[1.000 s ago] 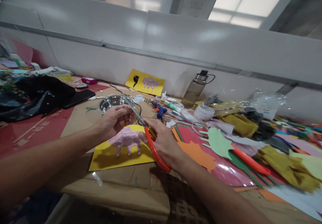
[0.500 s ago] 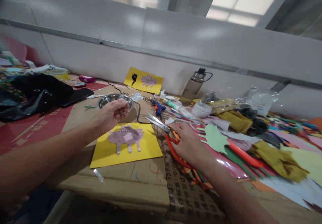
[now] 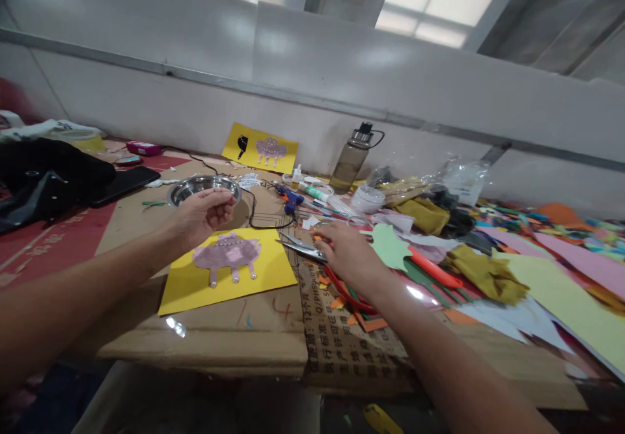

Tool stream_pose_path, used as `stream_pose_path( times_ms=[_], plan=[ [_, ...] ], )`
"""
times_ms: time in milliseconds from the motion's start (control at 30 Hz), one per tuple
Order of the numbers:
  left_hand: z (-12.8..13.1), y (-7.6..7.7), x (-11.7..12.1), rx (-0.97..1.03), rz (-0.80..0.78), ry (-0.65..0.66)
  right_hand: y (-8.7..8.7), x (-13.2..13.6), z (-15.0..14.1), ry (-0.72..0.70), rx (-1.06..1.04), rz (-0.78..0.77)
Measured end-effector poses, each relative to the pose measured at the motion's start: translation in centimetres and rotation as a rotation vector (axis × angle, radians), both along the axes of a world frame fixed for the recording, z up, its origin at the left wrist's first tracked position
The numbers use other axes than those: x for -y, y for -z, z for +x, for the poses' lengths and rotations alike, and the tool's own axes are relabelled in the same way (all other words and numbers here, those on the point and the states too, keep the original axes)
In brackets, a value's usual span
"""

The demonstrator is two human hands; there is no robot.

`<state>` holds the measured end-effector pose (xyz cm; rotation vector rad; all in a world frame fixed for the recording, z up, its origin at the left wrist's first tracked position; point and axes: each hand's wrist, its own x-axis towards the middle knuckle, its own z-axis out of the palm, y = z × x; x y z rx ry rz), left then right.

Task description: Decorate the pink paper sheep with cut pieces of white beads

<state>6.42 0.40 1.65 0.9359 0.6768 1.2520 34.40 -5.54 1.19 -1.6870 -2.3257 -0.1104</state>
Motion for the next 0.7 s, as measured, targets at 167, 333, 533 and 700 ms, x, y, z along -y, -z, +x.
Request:
stream_pose_path(
  times_ms=[167,333,533,700],
  plan=[
    [-0.9,-0.6,-0.6,-0.005,0.037,-0.031,0.0,-2.0,-3.1,-0.036,0.094,-0.149],
    [-1.6,-0.9,-1.3,0.009,0.071,-0.063,0.1,-2.3,-3.6,-0.006,0.219,-0.177],
    [-1.5,-1.5,-1.1,0.019,0.028,-0.109,0.4,-2.5,-3.4,-0.007,0.249,-0.138],
    [-2.1,-1.3,-1.4,-0.014,0.033,-0.099,-0.4,-2.2,-4.9,-0.117,-0.087,-0.023]
  ],
)
